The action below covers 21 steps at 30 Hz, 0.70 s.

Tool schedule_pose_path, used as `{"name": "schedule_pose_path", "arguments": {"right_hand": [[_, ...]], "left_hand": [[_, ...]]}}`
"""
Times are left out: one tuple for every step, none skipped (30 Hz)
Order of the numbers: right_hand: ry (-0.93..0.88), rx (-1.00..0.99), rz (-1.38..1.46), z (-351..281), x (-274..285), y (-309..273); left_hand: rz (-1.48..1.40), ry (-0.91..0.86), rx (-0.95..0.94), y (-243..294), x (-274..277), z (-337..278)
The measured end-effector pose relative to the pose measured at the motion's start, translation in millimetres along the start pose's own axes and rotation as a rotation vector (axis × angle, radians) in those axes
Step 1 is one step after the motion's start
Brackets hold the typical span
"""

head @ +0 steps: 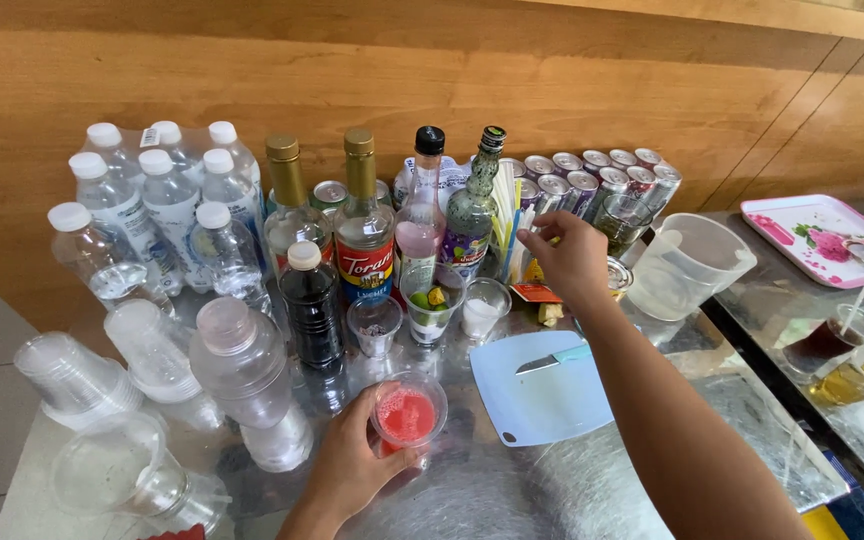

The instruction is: A person prepares a drink by shaking it in a shaker, pouring it into a cup, and then cleans a glass with a cloth.

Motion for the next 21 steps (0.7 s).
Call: {"name": "schedule_pose_path", "arguments": {"right_hand": [[-0.007, -0.007, -0.039, 3.5, -4.3, 0.6], [-0.015, -0.015, -0.078, 7.1, -8.7, 1.0], [-0.016, -0.016, -0.076, 10.5, -11.4, 5.0], [-0.007, 0.012, -0.104, 13.8, -13.6, 7.7], [0.004, 0.043, -0.132, 18.5, -15.3, 9.5], [0.004, 0.045, -0.13, 16.6, -14.0, 7.2], [0.043, 0.083, -0.067, 14.6, -10.7, 3.4], [0.081, 0.12, -0.003, 12.4, -7.5, -0.2], [0.08, 0.122, -0.004, 7.6, -1.9, -8.1], [0.115, 0.126, 0.115, 2.4, 5.5, -15.6], [0.15, 0.13, 0.235, -2.6, 13.3, -22.7], [0.15, 0.132, 0.235, 1.4, 17.8, -21.8], [0.239, 0.151, 0.286, 4.5, 25.9, -20.9], [0.328, 0.17, 0.338, 7.2, 33.9, -20.0], [0.325, 0.172, 0.339, 7.3, 44.8, -21.9], [0.403, 0.183, 0.464, 6.1, 59.0, -22.4], [0.48, 0.194, 0.588, 5.1, 73.4, -22.3], [0.475, 0.198, 0.587, 15.3, 76.2, -9.9], [0.546, 0.265, 0.665, 22.2, 83.6, 3.0], [0.617, 0.334, 0.743, 29.2, 91.3, 16.3], [0.623, 0.336, 0.742, 20.3, 95.9, 7.1]], "left_hand": [[0.011, -0.021, 0.021, -0.7, 0.3, -0.3], [0.021, -0.041, 0.042, -1.5, 0.7, -0.5], [0.023, -0.041, 0.044, 1.7, 2.6, -1.3], [0.035, -0.058, 0.074, 3.7, 3.8, -2.4], [0.045, -0.073, 0.102, 6.1, 4.7, -2.4], [0.046, -0.07, 0.101, 7.3, 5.3, -2.4], [0.04, -0.079, 0.114, 8.1, 5.2, -2.6], [0.033, -0.088, 0.128, 8.9, 5.1, -2.8], [0.032, -0.086, 0.128, 9.8, 6.0, -3.0], [0.049, -0.092, 0.133, 10.4, 6.6, -3.2], [0.066, -0.099, 0.136, 11.2, 7.0, -3.1], [0.065, -0.097, 0.136, 10.6, 6.3, -2.8], [0.064, -0.106, 0.143, 9.8, 5.7, -2.6], [0.063, -0.114, 0.15, 9.0, 5.3, -2.4], [0.062, -0.111, 0.152, 9.9, 6.6, -2.6], [0.049, -0.113, 0.152, 10.9, 7.6, -2.9], [0.034, -0.114, 0.151, 12.0, 7.3, -3.2], [0.03, -0.11, 0.153, 11.2, 6.9, -3.2], [0.021, -0.101, 0.138, 11.3, 6.9, -3.0], [0.012, -0.093, 0.124, 12.0, 6.7, -2.7], [0.013, -0.094, 0.118, 11.6, 6.2, -2.3]]}}
Point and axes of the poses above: each hand's wrist, its own z-axis towards the middle knuckle, its own x-axis out of the back of the hand, y = z × x, the point moved 4 cm from there along z, towards the middle knuckle, and after that the axes turned 4 degrees about z, right-handed, at the moved point
